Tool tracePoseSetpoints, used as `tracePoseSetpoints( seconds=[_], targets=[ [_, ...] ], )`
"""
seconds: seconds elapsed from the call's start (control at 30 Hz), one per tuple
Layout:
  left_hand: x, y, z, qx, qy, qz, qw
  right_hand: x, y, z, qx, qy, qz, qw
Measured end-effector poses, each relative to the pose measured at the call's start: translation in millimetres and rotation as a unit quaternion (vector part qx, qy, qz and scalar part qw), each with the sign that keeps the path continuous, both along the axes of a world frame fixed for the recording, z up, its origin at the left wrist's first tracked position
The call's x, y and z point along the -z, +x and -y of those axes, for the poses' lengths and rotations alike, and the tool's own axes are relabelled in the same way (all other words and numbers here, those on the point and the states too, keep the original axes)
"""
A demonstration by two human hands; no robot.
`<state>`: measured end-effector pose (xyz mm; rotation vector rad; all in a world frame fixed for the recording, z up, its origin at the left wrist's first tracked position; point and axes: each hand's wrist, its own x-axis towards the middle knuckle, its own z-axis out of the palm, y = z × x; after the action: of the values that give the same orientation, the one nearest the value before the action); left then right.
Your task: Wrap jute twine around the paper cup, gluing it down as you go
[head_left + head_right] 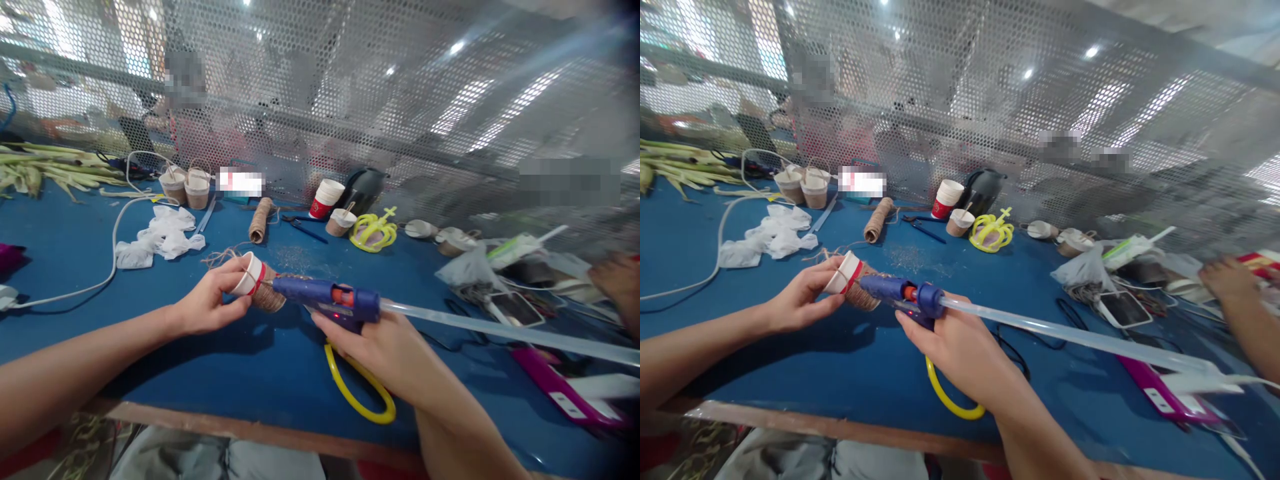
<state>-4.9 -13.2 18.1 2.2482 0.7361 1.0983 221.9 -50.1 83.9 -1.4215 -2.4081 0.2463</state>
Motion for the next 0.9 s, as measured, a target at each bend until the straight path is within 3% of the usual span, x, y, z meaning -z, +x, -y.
tracePoseSetpoints(
  seconds=[0.37, 0.9],
  targets=[
    [-0.2, 1.1, -1.0, 0.043, 0.073, 0.028, 0.996, -4.7, 4.3, 1.8, 0.027, -0.021, -0.038, 0.999],
    [-2.3, 1.5, 0.2, 0.055, 0.060, 0.038, 0.996, -6.0, 4.9, 2.4, 0.036, -0.025, -0.039, 0.998]
  ],
)
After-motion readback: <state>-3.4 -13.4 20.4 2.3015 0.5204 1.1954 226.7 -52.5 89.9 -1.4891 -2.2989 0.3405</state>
